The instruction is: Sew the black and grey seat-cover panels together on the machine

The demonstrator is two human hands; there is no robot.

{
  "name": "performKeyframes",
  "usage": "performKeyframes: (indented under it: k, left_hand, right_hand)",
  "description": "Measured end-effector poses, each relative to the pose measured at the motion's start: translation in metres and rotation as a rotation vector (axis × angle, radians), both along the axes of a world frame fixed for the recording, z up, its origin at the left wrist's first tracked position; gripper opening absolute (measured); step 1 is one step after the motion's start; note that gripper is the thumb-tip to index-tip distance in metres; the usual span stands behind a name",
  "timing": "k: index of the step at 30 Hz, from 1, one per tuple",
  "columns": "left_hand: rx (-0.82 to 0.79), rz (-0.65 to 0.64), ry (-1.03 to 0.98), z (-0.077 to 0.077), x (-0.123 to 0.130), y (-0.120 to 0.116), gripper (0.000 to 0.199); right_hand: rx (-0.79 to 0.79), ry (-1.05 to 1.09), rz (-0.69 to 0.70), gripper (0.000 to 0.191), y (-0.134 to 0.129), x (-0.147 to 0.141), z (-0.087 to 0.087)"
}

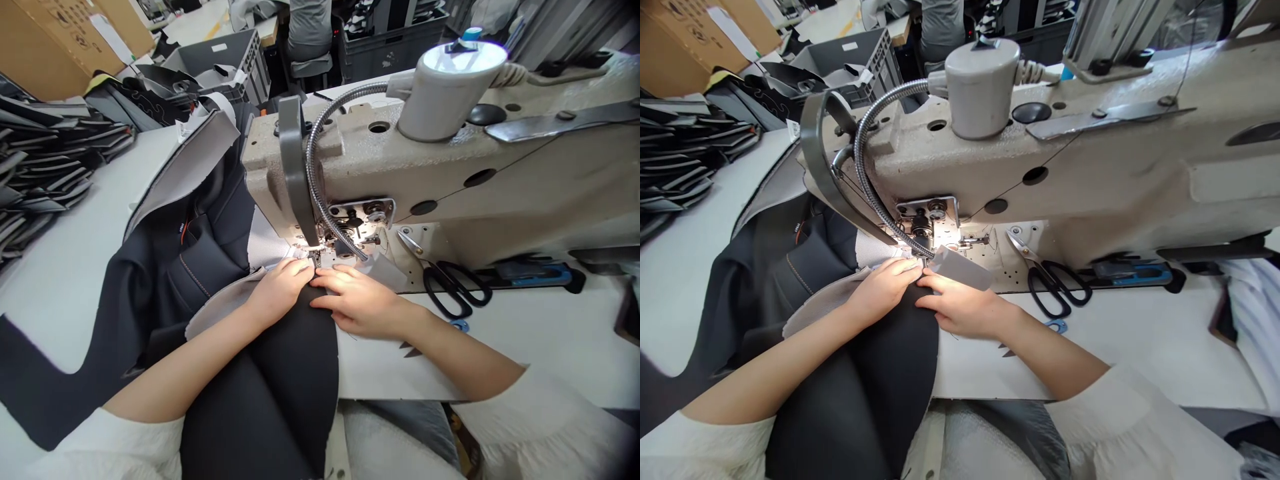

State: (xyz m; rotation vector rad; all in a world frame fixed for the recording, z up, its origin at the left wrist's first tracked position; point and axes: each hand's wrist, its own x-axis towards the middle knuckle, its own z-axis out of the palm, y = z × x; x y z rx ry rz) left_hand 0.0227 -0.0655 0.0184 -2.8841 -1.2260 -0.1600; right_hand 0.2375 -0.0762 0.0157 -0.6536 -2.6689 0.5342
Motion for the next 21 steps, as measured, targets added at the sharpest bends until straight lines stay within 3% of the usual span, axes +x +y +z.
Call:
performKeyframes:
  k: [8, 12, 16, 21]
  left_hand:
    - [-0.028, 0.034, -0.065, 0.003, 0.007, 0.004, 0.032]
    - [-0.003, 0.038, -0.068, 0.003, 0.007, 0.004, 0.033]
    - [0.022, 0.017, -0.039, 0.000, 0.007, 0.002, 0.028]
    - [0.049, 0.024, -0.026, -0.005, 0.011, 0.005, 0.024]
  right_hand:
    - [0.051, -0.016, 0.058, 0.035, 0.000, -0.002, 0.001]
    - [0.012, -0.026, 0.123, 0.056, -0.006, 0.001, 0.004]
    - [0.252, -0.020, -0.011, 0.026, -0.011, -0.014, -0.008]
    - [0.435, -0.027, -0.032, 0.026, -0.007, -0.019, -0.018]
